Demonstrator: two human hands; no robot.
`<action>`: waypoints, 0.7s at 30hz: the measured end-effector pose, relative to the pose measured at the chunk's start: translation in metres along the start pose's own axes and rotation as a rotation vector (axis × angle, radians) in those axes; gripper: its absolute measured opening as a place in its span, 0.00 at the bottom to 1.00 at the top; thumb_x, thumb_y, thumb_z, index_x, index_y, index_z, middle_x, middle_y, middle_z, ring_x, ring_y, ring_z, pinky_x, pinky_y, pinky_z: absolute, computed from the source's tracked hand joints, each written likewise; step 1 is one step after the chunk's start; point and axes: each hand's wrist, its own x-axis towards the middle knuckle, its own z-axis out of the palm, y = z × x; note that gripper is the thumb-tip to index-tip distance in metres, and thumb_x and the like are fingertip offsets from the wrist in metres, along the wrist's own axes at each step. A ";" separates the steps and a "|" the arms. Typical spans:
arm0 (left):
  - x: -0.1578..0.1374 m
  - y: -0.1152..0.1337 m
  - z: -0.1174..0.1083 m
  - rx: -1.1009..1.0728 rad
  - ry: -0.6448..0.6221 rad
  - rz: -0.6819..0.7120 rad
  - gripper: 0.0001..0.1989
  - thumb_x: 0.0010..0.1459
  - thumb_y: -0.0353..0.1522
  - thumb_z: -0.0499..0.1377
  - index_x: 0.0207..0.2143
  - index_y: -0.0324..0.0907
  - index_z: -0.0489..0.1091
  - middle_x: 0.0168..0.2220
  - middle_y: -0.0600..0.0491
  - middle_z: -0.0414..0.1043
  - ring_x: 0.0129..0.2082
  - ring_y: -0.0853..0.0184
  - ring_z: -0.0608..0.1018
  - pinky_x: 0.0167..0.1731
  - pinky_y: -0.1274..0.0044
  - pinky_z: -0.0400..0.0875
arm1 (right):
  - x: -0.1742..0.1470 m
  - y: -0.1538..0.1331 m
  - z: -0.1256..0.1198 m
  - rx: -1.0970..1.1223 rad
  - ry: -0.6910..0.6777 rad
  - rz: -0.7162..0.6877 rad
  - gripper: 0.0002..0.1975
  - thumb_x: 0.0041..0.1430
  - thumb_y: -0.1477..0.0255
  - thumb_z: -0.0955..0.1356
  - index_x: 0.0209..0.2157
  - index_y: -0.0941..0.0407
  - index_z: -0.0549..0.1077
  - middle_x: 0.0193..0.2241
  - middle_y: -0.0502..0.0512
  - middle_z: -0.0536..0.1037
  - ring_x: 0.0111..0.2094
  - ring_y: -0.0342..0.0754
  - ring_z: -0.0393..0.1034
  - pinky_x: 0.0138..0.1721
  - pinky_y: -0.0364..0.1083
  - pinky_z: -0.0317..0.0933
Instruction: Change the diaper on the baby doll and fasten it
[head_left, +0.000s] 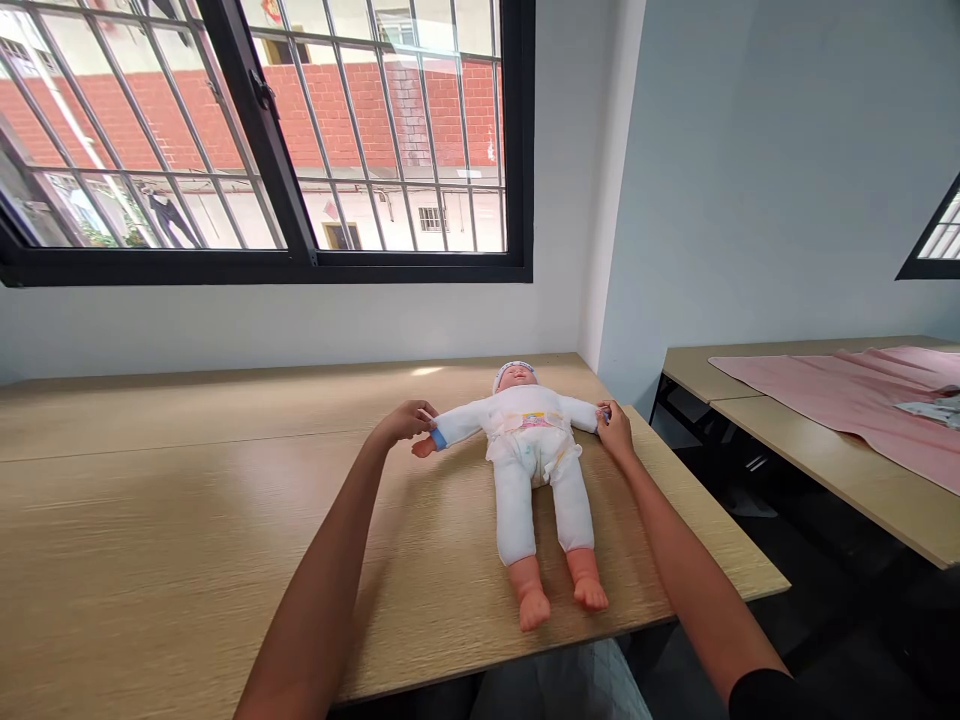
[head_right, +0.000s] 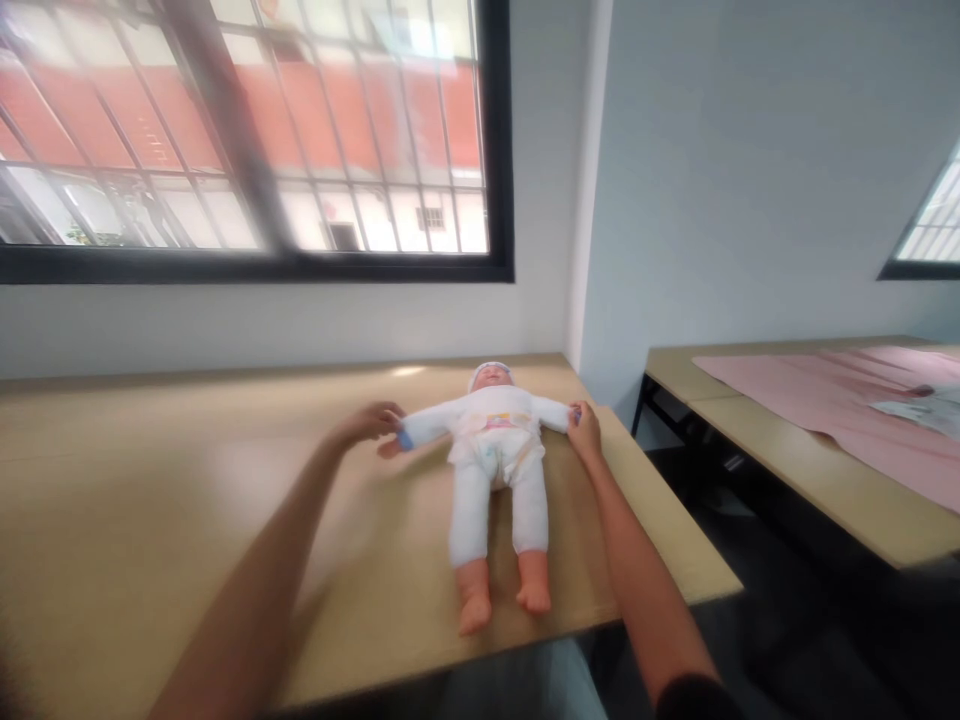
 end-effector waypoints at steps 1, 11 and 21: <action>0.000 0.000 0.000 -0.005 -0.004 -0.007 0.14 0.31 0.35 0.57 0.26 0.42 0.67 0.23 0.56 0.68 0.25 0.68 0.69 0.24 0.78 0.62 | 0.000 -0.001 -0.001 0.005 0.001 0.006 0.12 0.54 0.69 0.59 0.38 0.57 0.68 0.36 0.60 0.76 0.38 0.53 0.69 0.42 0.51 0.62; 0.000 -0.009 0.003 -0.050 -0.072 -0.112 0.17 0.29 0.38 0.60 0.27 0.43 0.66 0.18 0.60 0.61 0.23 0.70 0.66 0.24 0.79 0.60 | 0.003 0.004 0.003 -0.019 0.053 0.144 0.05 0.54 0.68 0.60 0.34 0.53 0.61 0.31 0.59 0.75 0.33 0.54 0.69 0.35 0.49 0.60; 0.005 0.000 0.009 -0.013 0.165 -0.070 0.13 0.37 0.39 0.62 0.25 0.42 0.65 0.26 0.54 0.69 0.28 0.66 0.72 0.23 0.79 0.64 | 0.000 -0.023 -0.003 0.029 0.134 -0.011 0.15 0.54 0.59 0.63 0.36 0.56 0.65 0.35 0.62 0.75 0.37 0.54 0.68 0.42 0.50 0.61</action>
